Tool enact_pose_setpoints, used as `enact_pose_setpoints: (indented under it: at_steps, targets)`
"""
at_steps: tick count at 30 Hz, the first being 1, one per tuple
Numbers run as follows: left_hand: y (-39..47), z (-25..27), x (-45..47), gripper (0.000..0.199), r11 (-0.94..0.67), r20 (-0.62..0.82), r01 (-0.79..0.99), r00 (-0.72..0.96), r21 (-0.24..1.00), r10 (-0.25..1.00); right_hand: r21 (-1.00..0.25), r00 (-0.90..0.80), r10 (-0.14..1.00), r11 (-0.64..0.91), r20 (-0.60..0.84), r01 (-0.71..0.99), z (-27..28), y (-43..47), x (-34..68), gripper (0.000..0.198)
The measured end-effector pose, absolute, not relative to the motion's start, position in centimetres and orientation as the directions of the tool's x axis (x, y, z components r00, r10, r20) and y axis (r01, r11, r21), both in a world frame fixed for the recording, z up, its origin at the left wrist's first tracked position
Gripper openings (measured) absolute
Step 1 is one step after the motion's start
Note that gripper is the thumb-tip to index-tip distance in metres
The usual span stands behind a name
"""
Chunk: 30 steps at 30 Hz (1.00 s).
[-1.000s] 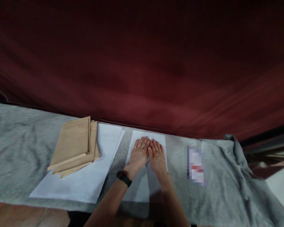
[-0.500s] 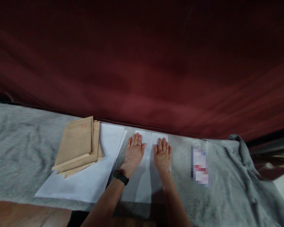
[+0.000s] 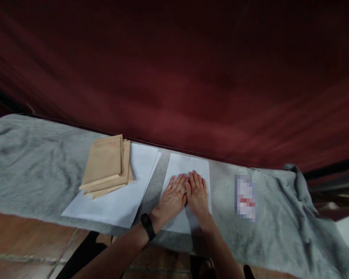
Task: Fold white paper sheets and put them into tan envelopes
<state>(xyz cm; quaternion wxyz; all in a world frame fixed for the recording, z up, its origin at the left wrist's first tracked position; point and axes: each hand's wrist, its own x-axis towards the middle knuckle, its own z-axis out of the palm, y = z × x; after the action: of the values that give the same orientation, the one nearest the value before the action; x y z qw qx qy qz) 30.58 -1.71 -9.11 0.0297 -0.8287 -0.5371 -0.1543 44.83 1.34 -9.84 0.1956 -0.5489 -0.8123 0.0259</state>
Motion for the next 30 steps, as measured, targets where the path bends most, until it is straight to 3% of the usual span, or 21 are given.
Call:
enact_pose_setpoints:
  at_steps: [6, 17, 25, 30]
  targets:
    - [-2.8, -8.5, 29.7, 0.055, -0.401, 0.311, 0.905, 0.344, 0.14, 0.886, -0.153, -0.288, 0.897, 0.354, 0.336, 0.923, -10.4, 1.0, 48.1, 0.057]
    - [-3.5, -7.9, 29.5, 0.055, -0.411, 0.291, 0.907, 0.372, 0.088, 0.882, -0.14, -0.129, 0.922, 0.191, 0.365, 0.972, -10.4, -0.3, 51.5, 0.062]
    - [-3.7, -7.4, 29.7, 0.051, -0.433, 0.283, 0.899, 0.401, 0.059, 0.871, -0.209, -0.404, 0.843, 0.493, 0.355, 0.844, -10.3, -2.9, 48.6, 0.057]
    - [-3.6, -7.4, 29.5, 0.052, -0.437, 0.266, 0.897, 0.406, 0.066, 0.874, -0.119, -0.409, 0.856, 0.464, 0.317, 0.878, -10.2, -3.5, 48.2, 0.057]
